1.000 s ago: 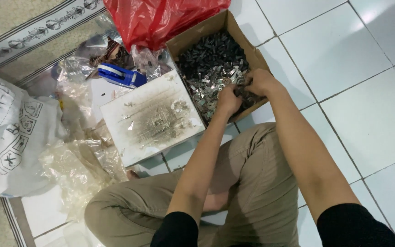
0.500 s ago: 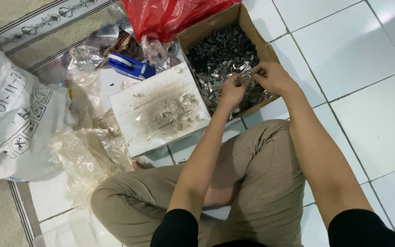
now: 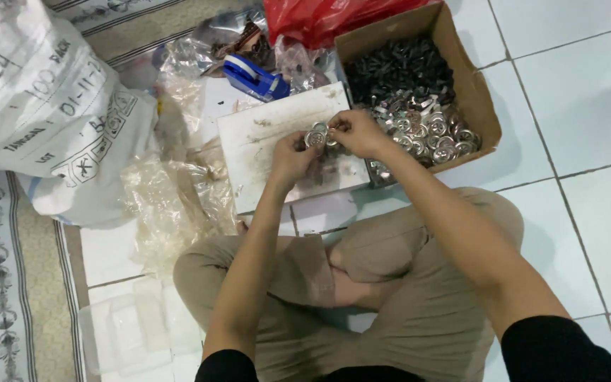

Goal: The person sits on the floor and sorts small metal hardware pieces from a cardboard box onto a white board. They then place the sorted pieces into small plastic bags and seal them using a blue tape dispenser.

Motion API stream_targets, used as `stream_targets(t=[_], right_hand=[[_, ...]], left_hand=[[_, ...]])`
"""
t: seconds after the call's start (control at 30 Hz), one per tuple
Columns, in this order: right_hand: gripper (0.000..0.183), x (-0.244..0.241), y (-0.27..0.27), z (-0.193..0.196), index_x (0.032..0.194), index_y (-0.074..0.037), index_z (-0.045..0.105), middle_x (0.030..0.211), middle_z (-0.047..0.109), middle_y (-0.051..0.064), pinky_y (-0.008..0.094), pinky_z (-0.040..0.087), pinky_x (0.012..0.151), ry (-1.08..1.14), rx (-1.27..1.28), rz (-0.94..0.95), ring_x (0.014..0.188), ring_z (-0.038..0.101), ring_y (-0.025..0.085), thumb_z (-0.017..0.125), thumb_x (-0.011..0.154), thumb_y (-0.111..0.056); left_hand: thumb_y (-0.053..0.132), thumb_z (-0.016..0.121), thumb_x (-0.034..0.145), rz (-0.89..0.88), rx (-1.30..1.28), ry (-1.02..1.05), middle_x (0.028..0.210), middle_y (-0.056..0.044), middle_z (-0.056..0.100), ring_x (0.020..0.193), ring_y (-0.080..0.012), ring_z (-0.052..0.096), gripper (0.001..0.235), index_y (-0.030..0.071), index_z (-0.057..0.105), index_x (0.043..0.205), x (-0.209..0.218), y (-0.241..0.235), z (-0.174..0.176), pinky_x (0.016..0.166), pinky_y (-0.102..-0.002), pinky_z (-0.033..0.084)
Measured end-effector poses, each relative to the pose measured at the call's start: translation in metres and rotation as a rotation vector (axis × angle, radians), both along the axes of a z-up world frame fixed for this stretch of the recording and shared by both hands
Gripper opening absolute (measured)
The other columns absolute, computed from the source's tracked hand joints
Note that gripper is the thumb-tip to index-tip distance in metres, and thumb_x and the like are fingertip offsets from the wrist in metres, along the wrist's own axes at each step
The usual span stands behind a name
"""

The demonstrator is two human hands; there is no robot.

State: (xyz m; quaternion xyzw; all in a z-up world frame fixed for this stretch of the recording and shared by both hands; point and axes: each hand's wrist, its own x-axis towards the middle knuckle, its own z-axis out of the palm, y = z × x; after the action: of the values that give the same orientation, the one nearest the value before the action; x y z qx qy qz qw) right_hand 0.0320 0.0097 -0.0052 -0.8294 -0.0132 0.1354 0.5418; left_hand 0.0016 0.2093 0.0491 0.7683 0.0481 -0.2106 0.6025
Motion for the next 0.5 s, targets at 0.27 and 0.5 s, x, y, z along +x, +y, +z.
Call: stream_targets(t=[0.27,0.5], right_hand=[[0.026,-0.017,0.038,0.011,0.124,-0.004,0.072,0.105,0.075,0.015,0.039,0.059,0.077,-0.1,-0.151,-0.034,0.093,0.074,0.029,0.067,0.1,-0.013],[0.03,-0.038,0.044,0.019,0.127,0.0,0.07,0.115,0.064,0.022,0.042,0.06,0.069,-0.464,-0.297,-0.005,0.092,0.07,0.039,0.062,0.1,-0.008]], left_hand=[[0.025,0.082,0.088,0.12,0.082,-0.062,0.102,-0.017,0.077,0.087,-0.0244,0.077,0.048,0.003,0.068,0.128,0.01,0.033,-0.023,0.07,-0.037,0.065],[0.026,0.073,0.093,0.095,0.617,-0.491,0.113,-0.019,0.069,0.104,-0.0363,0.073,0.043,0.002,0.069,0.128,-0.004,0.03,-0.033,0.084,-0.046,0.062]])
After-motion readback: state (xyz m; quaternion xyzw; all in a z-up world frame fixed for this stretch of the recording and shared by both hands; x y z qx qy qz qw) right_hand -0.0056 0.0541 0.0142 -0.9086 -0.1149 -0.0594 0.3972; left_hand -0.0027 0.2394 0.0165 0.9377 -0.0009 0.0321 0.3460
